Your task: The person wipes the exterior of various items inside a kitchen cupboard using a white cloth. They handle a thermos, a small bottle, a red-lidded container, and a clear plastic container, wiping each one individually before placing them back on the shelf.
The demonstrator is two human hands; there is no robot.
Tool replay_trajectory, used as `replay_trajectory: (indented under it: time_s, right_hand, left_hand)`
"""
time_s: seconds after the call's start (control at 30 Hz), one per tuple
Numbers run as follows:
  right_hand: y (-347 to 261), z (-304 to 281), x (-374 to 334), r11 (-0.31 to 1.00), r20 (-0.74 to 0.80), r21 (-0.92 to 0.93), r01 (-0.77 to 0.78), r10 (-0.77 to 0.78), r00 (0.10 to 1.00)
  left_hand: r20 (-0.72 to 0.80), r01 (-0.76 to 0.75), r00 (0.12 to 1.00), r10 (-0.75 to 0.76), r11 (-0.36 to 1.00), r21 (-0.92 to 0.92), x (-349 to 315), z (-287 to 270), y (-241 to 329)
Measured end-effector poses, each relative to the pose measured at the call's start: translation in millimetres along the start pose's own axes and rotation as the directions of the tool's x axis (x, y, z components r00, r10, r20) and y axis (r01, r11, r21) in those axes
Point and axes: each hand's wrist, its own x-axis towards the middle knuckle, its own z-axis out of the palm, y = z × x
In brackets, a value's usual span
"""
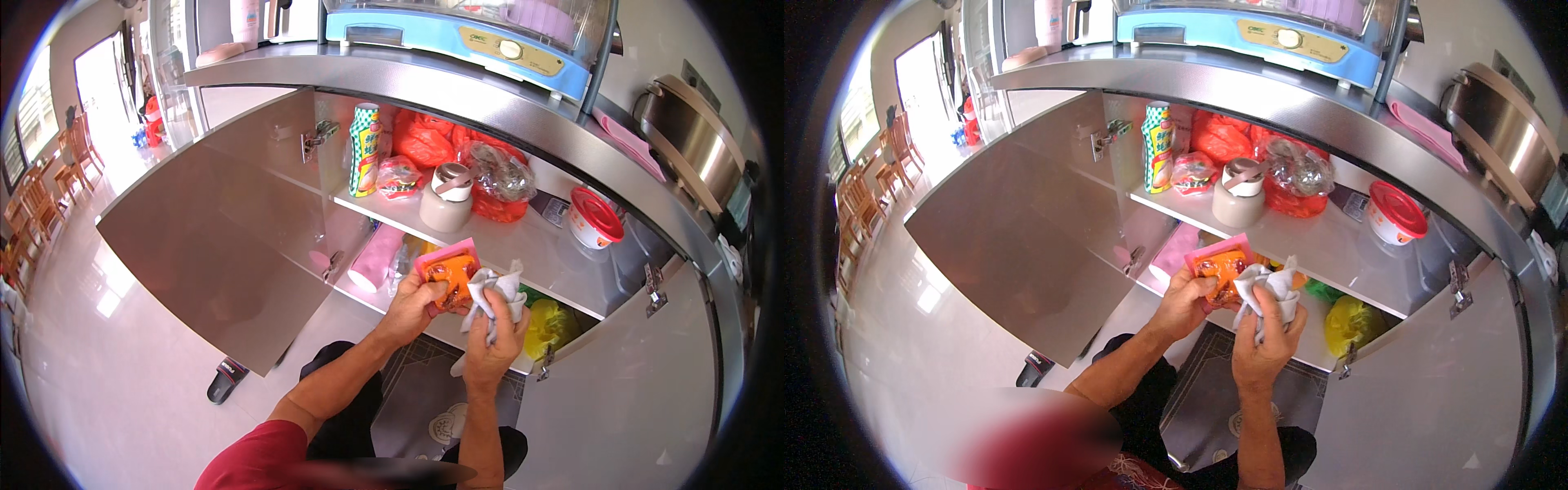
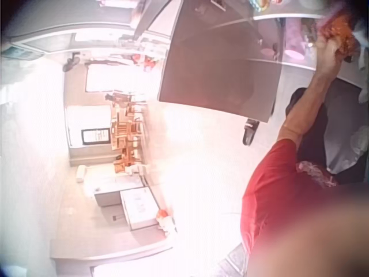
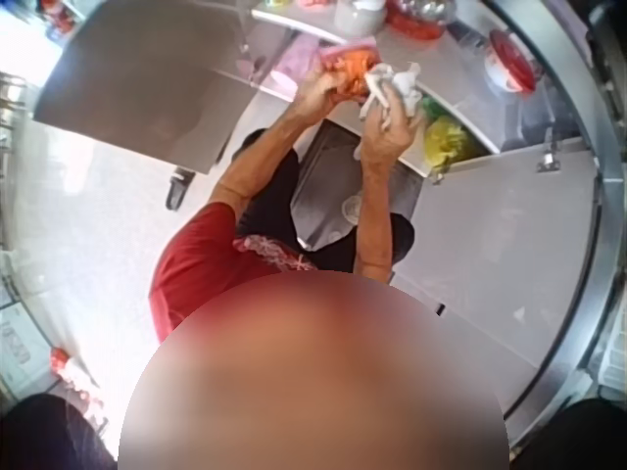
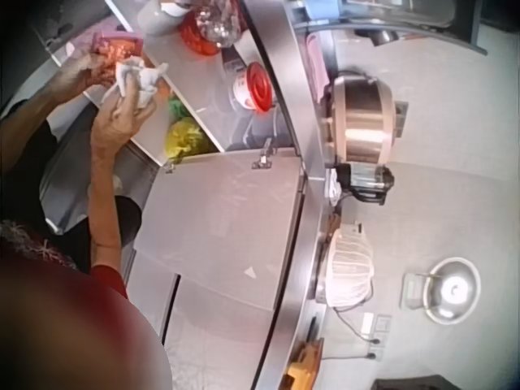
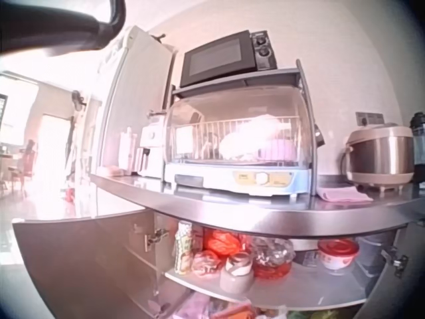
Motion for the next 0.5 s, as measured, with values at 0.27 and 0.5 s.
replay_trajectory:
  time_s: [0.27, 0.5]
  right_hand:
    - [-5.9, 1.1, 1.0, 0.993, 0.171, -0.086, 0.085, -0.069, 0.983]
    - [-6.0, -7.0, -8.0, 0.975, 0.520, -0.067, 0.212, -0.148, 0.841]
  left_hand:
    - [-0.059, 0.057, 0.997, -0.056, 0.998, 0.021, -5.1, 9.3, -15.9]
    - [-0.217, 0.103, 0.970, -0.112, 0.993, -0.057, -4.8, 6.5, 1.0]
